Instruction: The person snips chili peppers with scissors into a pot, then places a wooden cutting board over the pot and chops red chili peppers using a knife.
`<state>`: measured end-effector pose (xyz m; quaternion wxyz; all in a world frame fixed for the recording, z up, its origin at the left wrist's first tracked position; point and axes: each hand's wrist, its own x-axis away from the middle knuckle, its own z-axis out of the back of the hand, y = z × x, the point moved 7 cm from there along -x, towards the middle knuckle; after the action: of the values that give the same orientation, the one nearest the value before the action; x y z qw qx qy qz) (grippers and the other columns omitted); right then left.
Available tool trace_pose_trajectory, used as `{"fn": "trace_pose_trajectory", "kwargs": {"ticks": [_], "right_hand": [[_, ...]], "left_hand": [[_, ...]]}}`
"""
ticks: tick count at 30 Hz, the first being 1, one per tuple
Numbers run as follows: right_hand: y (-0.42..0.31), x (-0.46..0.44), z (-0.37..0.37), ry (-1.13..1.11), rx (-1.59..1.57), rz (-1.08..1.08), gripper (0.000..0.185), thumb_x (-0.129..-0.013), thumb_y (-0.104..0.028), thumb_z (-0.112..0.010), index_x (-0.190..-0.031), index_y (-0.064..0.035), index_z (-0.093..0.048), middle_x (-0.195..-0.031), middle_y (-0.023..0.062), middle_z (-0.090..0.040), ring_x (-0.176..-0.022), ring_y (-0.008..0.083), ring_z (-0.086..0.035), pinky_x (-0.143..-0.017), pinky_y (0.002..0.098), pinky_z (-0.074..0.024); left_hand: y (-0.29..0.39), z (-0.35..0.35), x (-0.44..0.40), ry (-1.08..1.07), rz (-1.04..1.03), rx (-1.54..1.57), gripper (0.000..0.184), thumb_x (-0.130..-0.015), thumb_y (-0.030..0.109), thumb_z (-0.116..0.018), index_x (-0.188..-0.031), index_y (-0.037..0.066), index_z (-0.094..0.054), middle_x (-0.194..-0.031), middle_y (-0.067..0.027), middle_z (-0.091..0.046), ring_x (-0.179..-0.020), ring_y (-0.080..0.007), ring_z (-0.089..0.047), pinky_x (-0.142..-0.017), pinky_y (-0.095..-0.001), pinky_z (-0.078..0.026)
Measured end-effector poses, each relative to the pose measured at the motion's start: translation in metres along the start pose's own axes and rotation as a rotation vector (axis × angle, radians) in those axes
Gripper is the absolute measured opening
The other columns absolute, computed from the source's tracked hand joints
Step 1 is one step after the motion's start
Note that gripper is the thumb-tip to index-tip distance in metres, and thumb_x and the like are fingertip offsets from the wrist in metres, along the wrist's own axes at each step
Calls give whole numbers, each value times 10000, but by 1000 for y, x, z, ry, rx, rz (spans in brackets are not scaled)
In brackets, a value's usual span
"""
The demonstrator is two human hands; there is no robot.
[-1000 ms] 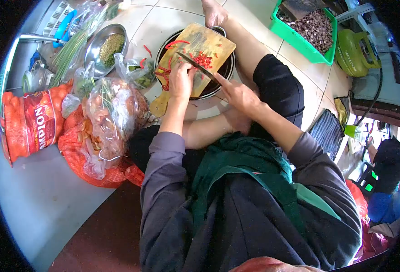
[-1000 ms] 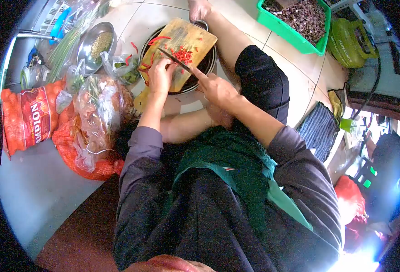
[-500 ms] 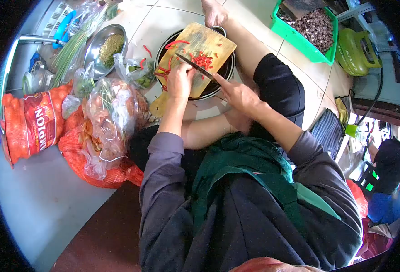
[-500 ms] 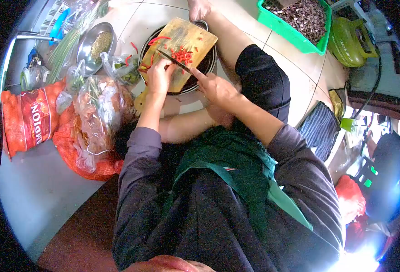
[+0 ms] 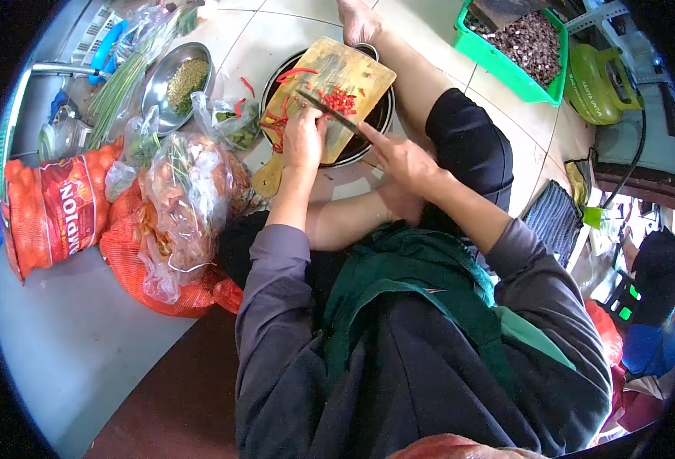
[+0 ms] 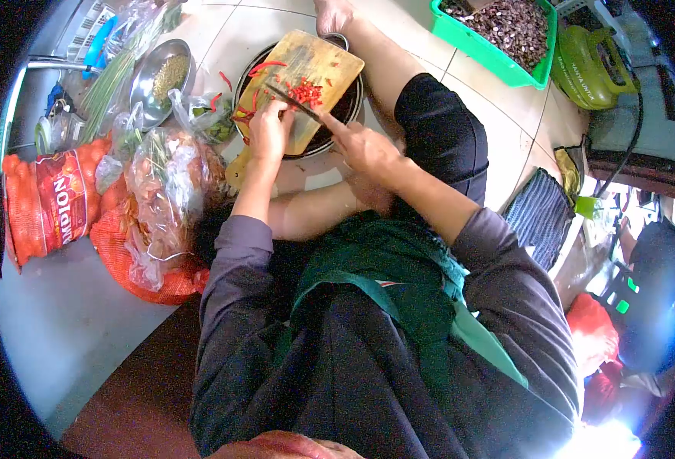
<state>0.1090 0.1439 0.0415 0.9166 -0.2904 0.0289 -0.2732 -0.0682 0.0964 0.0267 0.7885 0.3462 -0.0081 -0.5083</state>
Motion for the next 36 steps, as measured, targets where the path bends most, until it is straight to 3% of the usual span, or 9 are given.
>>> {"fn": "trace_pose_trajectory", "kwargs": {"ticks": [5,9,12,24,25,26,28,31,36], "right_hand": [[1,-21,-30,4,41,-17,534,-907,-149,-507,-1408,-147,-324,-875,230,-604,-759,373,-623,-678,443,-506],[4,-49,-30,248,-83,159,516,-901,-143,-511,-1389,-123,-345,-810,216,-586,-727,379,-609,-668,454,-496],[-4,-30,-10,38,-39,60,558,-921,-195,-472,-1434,-147,-257,-902,219,-600,-734,371,-623,-678,440,-520],[-4,-55,-27,198,-131,166,483,-914,-152,-456,-1382,-99,-352,-893,234,-618,-737,373,-635,-637,454,-518],[-12,-38,-7,251,-183,180,476,-916,-173,-467,-1377,-116,-364,-880,242,-610,-731,396,-623,-632,465,-507],[-8,-27,-6,308,-118,215,485,-917,-203,-485,-1384,-149,-366,-851,244,-607,-677,389,-618,-612,473,-508],[2,-13,-10,18,17,21,555,-924,-240,-493,-1435,-188,-283,-801,227,-599,-582,370,-596,-552,482,-508],[3,0,-11,-185,-29,-135,580,-938,-212,-441,-1459,-263,-191,-1030,286,-579,-827,439,-609,-745,513,-490],[1,-45,-33,11,-73,54,534,-916,-168,-449,-1425,-136,-289,-1003,287,-582,-870,435,-600,-770,484,-483]], "left_hand": [[2,1,2,-17,-15,2,104,-752,60,-676,-842,43,-626,-806,-171,-644,-765,-353,-626,-687,-413,-489],[5,4,-1,-38,-2,4,99,-753,69,-672,-836,59,-619,-808,-148,-637,-786,-342,-613,-699,-421,-483],[-1,5,-3,-43,33,5,92,-754,86,-672,-827,71,-618,-804,-138,-632,-802,-336,-604,-707,-428,-479],[10,10,-6,-58,24,-48,36,-767,28,-620,-798,32,-639,-783,-186,-632,-738,-347,-617,-682,-414,-489],[-19,-9,0,21,175,255,22,-743,16,-637,-763,21,-629,-753,-187,-622,-703,-321,-614,-654,-404,-489],[-13,-5,0,20,70,15,36,-723,2,-650,-735,15,-618,-722,-183,-617,-676,-301,-609,-628,-391,-486],[-2,7,-2,46,31,26,50,-720,9,-658,-720,41,-620,-718,-179,-622,-687,-321,-619,-624,-403,-482],[-10,-3,0,-35,57,-8,26,-762,89,-656,-776,76,-638,-695,-181,-618,-662,-367,-611,-621,-441,-484],[8,12,-3,0,60,62,62,-764,81,-646,-825,74,-642,-779,-198,-625,-756,-385,-612,-663,-458,-482]]}}
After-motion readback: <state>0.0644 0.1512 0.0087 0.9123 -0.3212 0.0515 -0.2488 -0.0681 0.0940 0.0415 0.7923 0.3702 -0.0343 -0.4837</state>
